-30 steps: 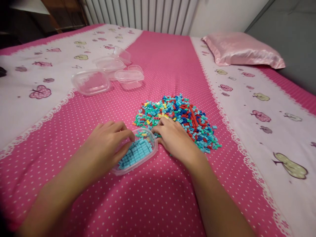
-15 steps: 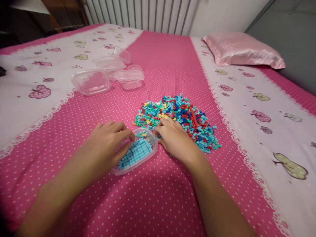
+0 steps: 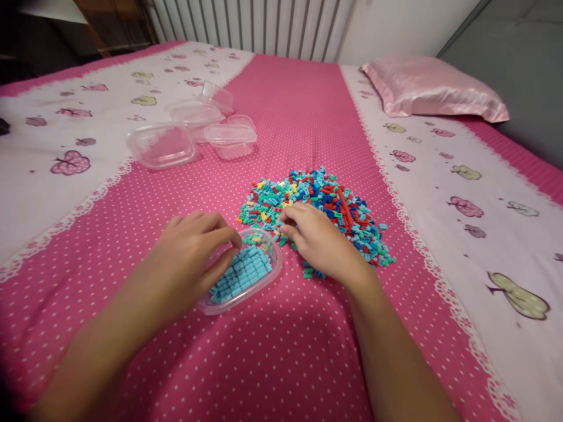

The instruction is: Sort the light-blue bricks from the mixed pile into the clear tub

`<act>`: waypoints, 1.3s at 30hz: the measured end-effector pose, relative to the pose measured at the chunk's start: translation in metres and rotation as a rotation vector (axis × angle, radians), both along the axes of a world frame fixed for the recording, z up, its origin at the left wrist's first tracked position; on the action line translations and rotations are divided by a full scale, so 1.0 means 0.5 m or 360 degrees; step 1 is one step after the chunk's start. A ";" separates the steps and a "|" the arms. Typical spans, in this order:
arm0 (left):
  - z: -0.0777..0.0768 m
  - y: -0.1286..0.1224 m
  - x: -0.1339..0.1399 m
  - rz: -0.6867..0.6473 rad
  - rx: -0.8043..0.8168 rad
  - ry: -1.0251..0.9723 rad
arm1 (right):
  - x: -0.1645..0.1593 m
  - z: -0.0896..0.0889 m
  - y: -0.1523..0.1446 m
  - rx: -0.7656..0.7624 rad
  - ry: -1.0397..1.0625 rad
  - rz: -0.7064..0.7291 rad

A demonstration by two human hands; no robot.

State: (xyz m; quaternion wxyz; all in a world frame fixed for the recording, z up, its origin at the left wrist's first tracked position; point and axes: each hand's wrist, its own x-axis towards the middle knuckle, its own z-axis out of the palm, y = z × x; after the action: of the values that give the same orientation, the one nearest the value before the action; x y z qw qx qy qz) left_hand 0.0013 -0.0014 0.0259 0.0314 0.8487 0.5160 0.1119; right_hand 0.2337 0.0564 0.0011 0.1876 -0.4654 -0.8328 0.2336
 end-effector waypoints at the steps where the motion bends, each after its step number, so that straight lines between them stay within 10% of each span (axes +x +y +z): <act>1: -0.002 0.000 0.001 -0.0004 0.0054 -0.0033 | -0.002 0.005 -0.002 -0.0067 0.0090 0.0001; 13: 0.011 -0.004 0.011 -0.0078 0.0601 -0.0492 | -0.061 0.030 -0.031 -0.0366 0.1072 0.0106; 39: 0.011 -0.011 0.056 0.0333 -0.0211 0.0230 | -0.066 0.020 -0.032 0.0104 0.0768 0.0000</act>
State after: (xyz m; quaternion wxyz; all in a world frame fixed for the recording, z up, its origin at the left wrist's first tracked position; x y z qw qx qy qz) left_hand 0.0292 -0.0068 0.0315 0.0385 0.7922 0.6087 0.0188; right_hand 0.2007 0.0403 0.0113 0.3961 -0.3897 -0.7710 0.3111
